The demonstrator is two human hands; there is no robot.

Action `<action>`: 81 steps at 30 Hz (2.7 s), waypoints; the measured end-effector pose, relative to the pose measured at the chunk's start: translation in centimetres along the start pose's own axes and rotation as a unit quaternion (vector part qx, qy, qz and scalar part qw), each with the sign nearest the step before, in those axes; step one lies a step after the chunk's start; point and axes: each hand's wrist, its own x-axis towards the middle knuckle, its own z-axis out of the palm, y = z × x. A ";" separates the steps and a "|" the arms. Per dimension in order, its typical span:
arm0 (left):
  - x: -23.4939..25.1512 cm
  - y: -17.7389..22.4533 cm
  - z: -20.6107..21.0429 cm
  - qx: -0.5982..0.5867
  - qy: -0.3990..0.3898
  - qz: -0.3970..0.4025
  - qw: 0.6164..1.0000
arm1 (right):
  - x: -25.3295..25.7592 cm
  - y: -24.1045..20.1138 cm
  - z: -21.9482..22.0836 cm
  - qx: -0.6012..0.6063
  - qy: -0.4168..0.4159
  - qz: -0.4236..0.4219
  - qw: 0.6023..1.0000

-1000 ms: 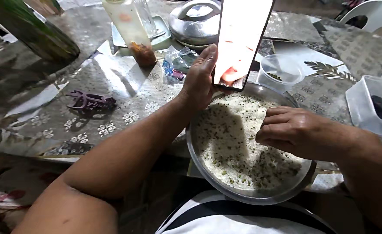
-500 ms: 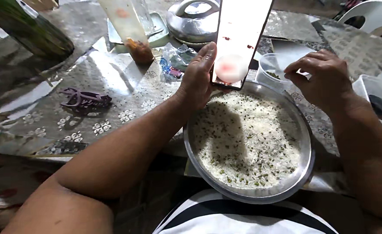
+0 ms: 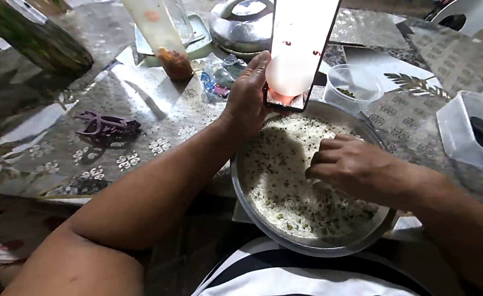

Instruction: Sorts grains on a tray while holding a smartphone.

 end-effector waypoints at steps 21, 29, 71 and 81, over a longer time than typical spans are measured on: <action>0.0 0.2 0.2 -0.004 0.012 0.002 1.000 | -1.4 1.6 -2.4 0.009 0.049 0.029 0.998; 0.2 0.1 0.0 0.000 0.005 0.007 1.000 | -1.5 2.0 -2.5 0.042 0.031 0.029 0.998; 0.1 0.0 -0.2 -0.002 -0.005 0.005 1.000 | -3.2 6.7 -5.3 -0.014 0.051 0.240 0.969; 0.1 0.1 -0.2 0.003 -0.002 0.008 1.000 | -1.3 2.3 -2.7 0.051 -0.008 0.133 0.990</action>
